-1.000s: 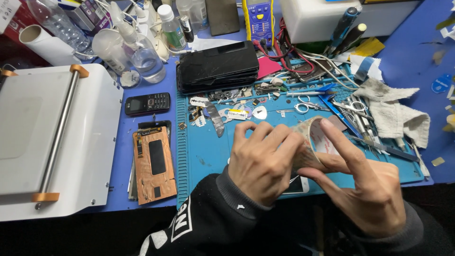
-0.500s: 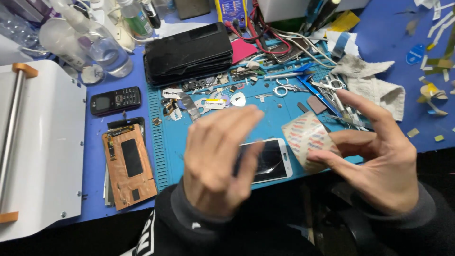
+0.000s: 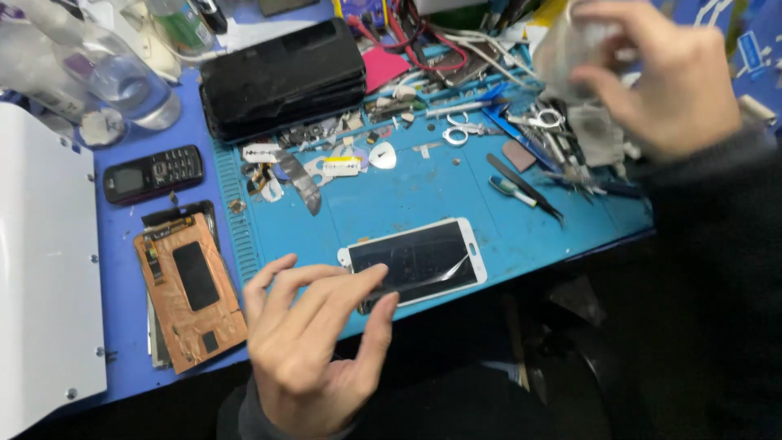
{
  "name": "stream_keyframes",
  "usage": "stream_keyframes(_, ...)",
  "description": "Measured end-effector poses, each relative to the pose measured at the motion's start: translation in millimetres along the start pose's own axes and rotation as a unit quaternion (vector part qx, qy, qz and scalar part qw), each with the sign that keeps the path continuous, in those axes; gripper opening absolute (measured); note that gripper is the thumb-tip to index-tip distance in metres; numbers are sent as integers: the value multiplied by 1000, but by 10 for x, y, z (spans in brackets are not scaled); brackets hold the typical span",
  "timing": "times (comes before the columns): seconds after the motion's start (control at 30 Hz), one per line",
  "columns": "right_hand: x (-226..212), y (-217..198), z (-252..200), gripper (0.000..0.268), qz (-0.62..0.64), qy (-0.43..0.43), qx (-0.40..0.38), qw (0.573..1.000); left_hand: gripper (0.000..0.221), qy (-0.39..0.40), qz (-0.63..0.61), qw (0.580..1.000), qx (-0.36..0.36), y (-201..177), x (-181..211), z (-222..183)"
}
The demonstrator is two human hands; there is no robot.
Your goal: Applying adhesive tape to a smartphone frame and aligning the screen glass during a repair process.
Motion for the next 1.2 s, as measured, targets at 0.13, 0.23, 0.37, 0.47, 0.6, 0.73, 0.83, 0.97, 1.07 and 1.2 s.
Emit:
stream_keyframes(0.13, 763, 452, -232, 21, -110, 99, -62, 987, 18, 3, 25, 999, 28, -160, -144, -173)
stream_keyframes(0.23, 419, 486, -314, 22, 30, 160, -85, 983, 20, -34, 28, 999, 5, -231, -352, -314)
stream_keyframes(0.37, -206, 289, -567, 32, 262, 273, -101, 920, 17, -69, 37, 996, -53, -184, -504, -426)
stream_keyframes(0.47, -852, 184, -806, 14, 169, 150, -37, 973, 23, -52, 22, 996, -65, -78, -440, -377)
stream_keyframes(0.6, -1285, 277, -826, 12, 114, 177, 13, 978, 24, -43, 28, 995, -89, -9, -400, -264)
stream_keyframes(0.73, -1285, 310, -807, 13, 117, 194, -4, 974, 39, 25, 124, 984, -128, 57, -437, -118)
stream_keyframes(0.83, -1247, 361, -761, 16, 133, 193, -25, 972, 56, 78, 200, 960, -177, 268, -462, -21)
stream_keyframes(0.97, -1229, 483, -635, 27, 148, 192, -75, 967, 60, 109, 218, 945, -220, 605, -396, 114)
stream_keyframes(1.07, -1229, 585, -536, 30, 160, 143, -86, 973, 63, 101, 199, 943, -246, 739, -368, 206)
stream_keyframes(1.2, -1241, 663, -465, 30, 176, 127, -84, 973, 66, 98, 177, 938, -282, 807, -374, 288)
Point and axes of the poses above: each hand's wrist, its own z-axis towards the middle knuckle, its own y-axis out of the palm, x = y × z, the point moved 1 cm from there along z, towards the middle knuckle, and after that the axes turned 15 degrees about z, right-handed, at the moved point
